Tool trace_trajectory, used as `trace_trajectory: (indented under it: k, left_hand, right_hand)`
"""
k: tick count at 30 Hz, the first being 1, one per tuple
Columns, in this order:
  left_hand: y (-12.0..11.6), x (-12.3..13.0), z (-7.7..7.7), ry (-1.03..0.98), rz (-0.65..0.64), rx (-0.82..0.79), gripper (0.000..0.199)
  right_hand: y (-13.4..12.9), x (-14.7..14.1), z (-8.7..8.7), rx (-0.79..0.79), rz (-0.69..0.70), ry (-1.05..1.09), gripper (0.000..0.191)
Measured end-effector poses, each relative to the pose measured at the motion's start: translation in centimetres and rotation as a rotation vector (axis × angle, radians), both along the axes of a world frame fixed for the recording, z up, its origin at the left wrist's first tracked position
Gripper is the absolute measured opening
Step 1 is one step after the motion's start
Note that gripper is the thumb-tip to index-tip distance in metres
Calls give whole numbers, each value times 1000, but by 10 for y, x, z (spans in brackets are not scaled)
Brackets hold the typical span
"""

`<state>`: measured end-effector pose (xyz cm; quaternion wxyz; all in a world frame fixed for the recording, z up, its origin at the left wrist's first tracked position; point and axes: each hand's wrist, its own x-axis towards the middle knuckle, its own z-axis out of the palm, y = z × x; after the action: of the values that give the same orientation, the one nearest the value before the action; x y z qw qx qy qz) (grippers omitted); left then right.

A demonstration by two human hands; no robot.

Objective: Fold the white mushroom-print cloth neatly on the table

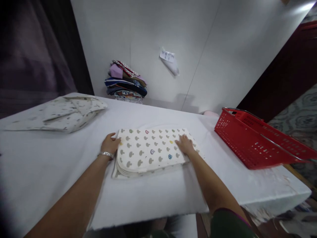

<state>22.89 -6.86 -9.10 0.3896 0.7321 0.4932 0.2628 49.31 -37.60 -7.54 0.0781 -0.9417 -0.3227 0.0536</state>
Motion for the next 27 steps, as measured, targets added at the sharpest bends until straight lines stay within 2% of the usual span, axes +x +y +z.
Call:
trace_trajectory:
  k: [3, 6, 9, 12, 15, 17, 19, 23, 27]
  left_hand:
    - [-2, 2, 1, -17, 16, 0, 51]
    - [-1, 4, -1, -33, 32, 9, 52]
    - [-1, 4, -3, -51, 32, 16, 53]
    - [-6, 2, 0, -66, 17, 19, 48]
    - [-13, -3, 10, -34, -7, 20, 42]
    - [-17, -7, 19, 28, -28, 57, 39]
    - [-22, -13, 29, 99, -51, 131, 37]
    - [-46, -34, 43, 141, -118, 289, 33]
    - [-94, -59, 43, 53, -341, 484, 21]
  right_hand:
    - [-62, 16, -7, 88, -109, -5, 53]
    - [-107, 23, -13, 184, -242, 5, 51]
    - [-134, 19, -16, 234, -292, 12, 56]
    - [-146, 6, -17, 296, -316, -10, 63]
    - [-142, -15, -15, 492, -247, -96, 63]
    - [-131, -32, -13, 653, -85, -145, 56]
    - [-114, -52, -8, 733, 114, -142, 44]
    - [-75, -91, 5, 727, 393, -41, 28]
    - [-38, -118, 17, 639, 609, 62, 22]
